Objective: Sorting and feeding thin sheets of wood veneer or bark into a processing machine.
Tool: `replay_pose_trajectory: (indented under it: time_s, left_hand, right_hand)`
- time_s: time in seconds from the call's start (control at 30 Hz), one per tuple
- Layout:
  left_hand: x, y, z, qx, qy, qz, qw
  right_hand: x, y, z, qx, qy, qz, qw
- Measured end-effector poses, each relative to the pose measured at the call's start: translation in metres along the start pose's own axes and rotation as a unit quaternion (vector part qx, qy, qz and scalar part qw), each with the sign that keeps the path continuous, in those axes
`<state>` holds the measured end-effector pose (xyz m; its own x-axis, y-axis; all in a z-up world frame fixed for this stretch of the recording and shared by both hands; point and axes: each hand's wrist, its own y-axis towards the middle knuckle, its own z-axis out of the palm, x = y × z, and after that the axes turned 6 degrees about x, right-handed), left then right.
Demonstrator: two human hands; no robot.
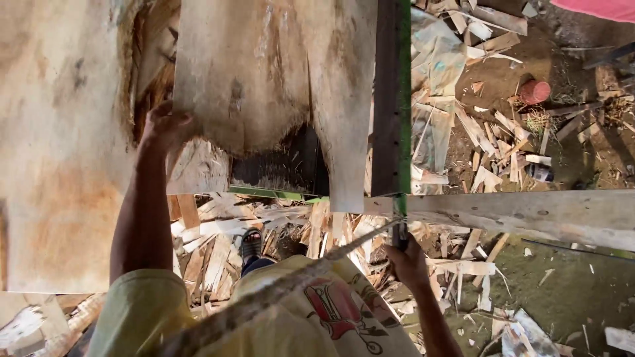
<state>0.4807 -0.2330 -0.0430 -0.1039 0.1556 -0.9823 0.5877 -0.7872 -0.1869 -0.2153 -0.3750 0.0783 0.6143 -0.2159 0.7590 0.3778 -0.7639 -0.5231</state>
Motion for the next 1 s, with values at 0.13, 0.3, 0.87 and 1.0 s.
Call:
replay_pose_trajectory:
  time_s: [0.13, 0.3, 0.87, 1.0]
  left_hand:
    - [-0.011, -0.020, -0.002, 0.003, -0.011, -0.019, 1.000]
    - [-0.018, -0.074, 0.003, 0.006, -0.019, -0.091, 0.996]
    - [-0.077, -0.008, 0.019, -0.028, 0.061, -0.095, 0.993]
    - [-0.125, -0.041, 0.039, -0.031, 0.124, -0.011, 0.992]
  right_hand:
    - [0.065, -0.034, -0.020, 0.017, -0.054, 0.047, 0.997]
    - [0.045, -0.043, -0.026, -0.014, 0.204, -0.004, 0.979]
    - [-0.123, 0.097, 0.116, -0.063, 0.215, -0.027, 0.974]
    - [-0.121, 0.093, 0.139, -0.087, 0.435, 0.032, 0.896]
